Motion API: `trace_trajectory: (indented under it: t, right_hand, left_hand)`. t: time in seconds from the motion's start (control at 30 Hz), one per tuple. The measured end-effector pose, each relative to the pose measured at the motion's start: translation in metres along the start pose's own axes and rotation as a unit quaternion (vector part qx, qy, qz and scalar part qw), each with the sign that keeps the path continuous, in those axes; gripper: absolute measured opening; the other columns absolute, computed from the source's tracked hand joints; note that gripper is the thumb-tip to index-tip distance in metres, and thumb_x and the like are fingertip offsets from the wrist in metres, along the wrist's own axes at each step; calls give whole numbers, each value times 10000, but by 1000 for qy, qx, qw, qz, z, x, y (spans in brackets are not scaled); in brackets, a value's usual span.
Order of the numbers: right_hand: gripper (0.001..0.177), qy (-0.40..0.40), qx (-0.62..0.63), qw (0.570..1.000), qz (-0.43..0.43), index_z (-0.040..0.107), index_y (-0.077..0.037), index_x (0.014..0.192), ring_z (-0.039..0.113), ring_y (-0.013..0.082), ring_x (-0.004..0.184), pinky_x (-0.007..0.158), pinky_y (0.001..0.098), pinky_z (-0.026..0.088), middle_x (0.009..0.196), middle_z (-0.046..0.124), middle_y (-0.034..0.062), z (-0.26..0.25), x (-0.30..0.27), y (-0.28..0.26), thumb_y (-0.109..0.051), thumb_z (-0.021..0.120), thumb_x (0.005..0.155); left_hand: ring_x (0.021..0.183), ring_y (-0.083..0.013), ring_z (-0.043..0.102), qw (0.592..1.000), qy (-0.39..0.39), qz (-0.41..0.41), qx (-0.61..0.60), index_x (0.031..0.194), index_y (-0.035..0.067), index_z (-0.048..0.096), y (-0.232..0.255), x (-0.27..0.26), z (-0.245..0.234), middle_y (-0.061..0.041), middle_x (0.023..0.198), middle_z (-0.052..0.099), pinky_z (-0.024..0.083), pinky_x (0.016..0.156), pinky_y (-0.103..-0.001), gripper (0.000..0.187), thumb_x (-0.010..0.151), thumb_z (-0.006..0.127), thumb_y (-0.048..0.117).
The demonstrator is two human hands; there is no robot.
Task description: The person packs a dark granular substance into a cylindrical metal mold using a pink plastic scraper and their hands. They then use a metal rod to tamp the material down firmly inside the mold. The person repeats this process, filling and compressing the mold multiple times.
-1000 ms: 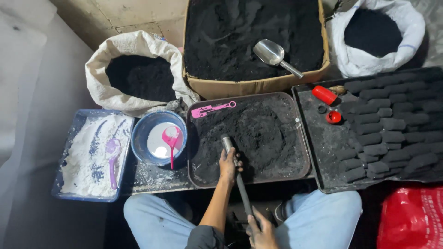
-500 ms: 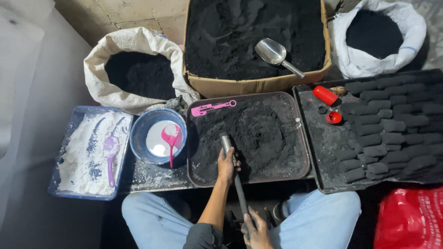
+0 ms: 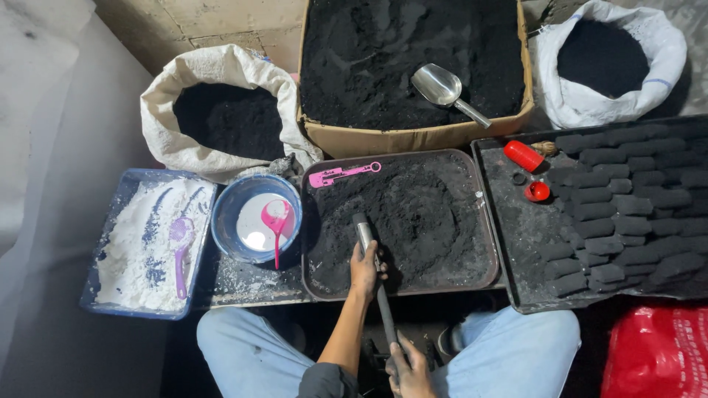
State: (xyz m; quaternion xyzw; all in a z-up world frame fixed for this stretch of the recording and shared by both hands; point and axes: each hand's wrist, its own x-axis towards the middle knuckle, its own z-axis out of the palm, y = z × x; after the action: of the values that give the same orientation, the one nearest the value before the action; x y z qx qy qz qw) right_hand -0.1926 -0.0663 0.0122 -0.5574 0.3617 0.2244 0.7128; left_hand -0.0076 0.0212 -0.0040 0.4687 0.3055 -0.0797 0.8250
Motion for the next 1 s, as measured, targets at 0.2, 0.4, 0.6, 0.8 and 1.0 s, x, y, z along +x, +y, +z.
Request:
trace_trajectory:
  t: [0.2,0.4,0.6,0.8,1.0]
  right_hand:
    - [403,-4,6,1000,-13,513,-149,1249,290,131,240,220,223,182,466,370,104,-1,10,6,-199,507,849]
    - [416,-8,57,998,-7,500,-131,1248,264,122,276,232,210,151,506,337,104,2,14,-2,-204,521,839]
    - [375,-2,46,999,27,582,-172,1192,251,122,307,269,238,198,470,356,113,-15,12,18,-197,571,819]
    - [368,63,-182,980,-52,726,-180,1051,680,100,861,781,171,449,947,773,23,-43,-44,-16,-261,623,707]
    - [318,106,-147,971,-157,744,-48,989,506,126,484,486,234,446,602,646,84,-142,20,66,-99,696,679]
  left_hand:
    - [368,-129,404,999,0,-26,-31,920,121,417,4,-9,2,-56,667,465,273,266,-230,159,856,527,217]
    - [347,-147,414,999,-9,-34,-30,944,146,429,-20,-16,-3,-60,650,490,284,236,-256,164,853,543,221]
    - [334,-164,424,998,13,-14,-53,941,134,412,-16,-16,-9,-65,645,468,324,237,-286,188,847,548,223]
    - [529,-126,483,988,119,78,60,1052,120,478,0,3,-31,-43,688,512,441,451,-266,283,821,567,258]
    - [1077,-205,501,941,186,186,211,1309,82,332,67,8,-33,-135,1217,502,340,929,-273,620,798,493,393]
